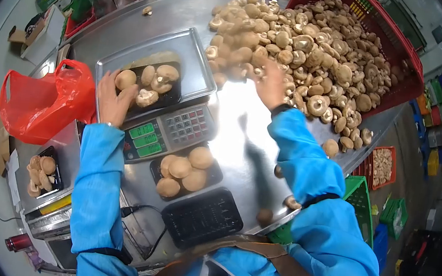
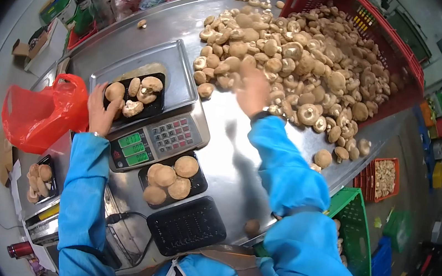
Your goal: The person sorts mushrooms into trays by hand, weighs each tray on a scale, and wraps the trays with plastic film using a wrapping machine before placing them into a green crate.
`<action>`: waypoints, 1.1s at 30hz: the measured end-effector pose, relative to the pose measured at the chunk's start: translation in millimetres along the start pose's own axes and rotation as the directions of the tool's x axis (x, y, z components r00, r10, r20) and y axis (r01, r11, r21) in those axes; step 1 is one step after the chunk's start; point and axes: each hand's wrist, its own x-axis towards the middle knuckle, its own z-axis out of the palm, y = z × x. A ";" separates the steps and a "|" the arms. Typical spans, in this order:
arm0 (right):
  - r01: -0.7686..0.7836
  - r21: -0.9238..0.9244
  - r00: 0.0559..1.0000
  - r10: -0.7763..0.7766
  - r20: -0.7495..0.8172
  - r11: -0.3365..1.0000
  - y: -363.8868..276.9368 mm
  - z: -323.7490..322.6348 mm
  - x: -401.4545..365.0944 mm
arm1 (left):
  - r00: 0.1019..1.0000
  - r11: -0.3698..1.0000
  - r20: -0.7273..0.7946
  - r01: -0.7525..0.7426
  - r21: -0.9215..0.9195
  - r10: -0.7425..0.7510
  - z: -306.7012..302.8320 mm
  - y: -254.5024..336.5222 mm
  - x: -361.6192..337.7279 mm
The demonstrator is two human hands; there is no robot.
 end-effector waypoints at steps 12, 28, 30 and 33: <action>0.145 0.096 0.986 -0.152 0.072 0.985 10.6 -18.7 -22.6 | 0.949 0.972 0.274 0.198 -0.125 -0.158 -10.2 32.0 6.8; 0.390 0.452 0.838 -0.512 0.186 0.802 -156.4 72.9 19.3 | 0.973 0.910 0.143 0.223 -0.350 -0.183 -4.1 12.8 -9.4; 0.238 0.414 0.933 -0.326 0.155 0.878 -108.1 45.9 12.1 | 0.956 0.884 0.129 0.293 -0.364 -0.264 -2.7 -1.5 -8.1; 0.026 0.209 0.928 -0.102 0.358 0.977 -17.4 -13.2 -29.0 | 0.878 0.749 0.199 0.475 -0.461 -0.434 -23.2 -14.0 -3.5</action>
